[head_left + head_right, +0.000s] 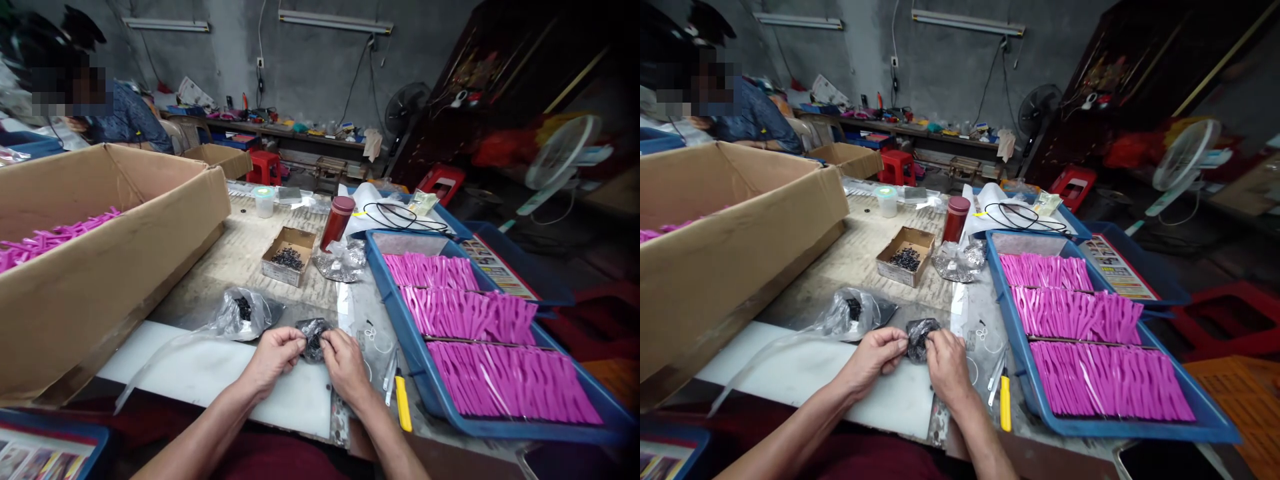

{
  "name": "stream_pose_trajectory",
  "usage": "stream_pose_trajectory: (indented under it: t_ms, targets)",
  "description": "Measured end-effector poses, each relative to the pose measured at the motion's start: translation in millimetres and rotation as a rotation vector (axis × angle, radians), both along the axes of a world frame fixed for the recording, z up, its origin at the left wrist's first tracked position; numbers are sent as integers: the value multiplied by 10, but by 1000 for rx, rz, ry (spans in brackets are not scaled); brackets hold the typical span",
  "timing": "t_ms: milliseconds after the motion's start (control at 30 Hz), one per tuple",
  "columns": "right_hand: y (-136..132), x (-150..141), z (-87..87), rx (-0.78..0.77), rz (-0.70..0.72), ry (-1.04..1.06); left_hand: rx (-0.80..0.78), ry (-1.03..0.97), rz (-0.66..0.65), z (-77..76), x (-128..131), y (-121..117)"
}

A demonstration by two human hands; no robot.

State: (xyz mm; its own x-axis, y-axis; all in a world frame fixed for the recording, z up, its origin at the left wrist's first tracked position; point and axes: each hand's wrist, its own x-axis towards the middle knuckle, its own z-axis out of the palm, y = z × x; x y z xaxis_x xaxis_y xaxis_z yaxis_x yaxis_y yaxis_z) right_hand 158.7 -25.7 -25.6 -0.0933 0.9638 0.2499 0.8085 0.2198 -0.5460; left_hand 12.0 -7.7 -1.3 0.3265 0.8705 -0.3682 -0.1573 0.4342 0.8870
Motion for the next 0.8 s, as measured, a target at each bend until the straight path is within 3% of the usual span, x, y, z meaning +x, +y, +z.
stream_pose_trajectory:
  t_ms: [333,633,800]
  targets:
    - [-7,-4,24,22,-18,78,-37,-91,17,-33,27,-6]
    - [-139,-78,285,9,101,194,-159,-324,8,16,46,-40]
    - [-155,-100,315,2,124,272,-194,-366,3,18,56,-55]
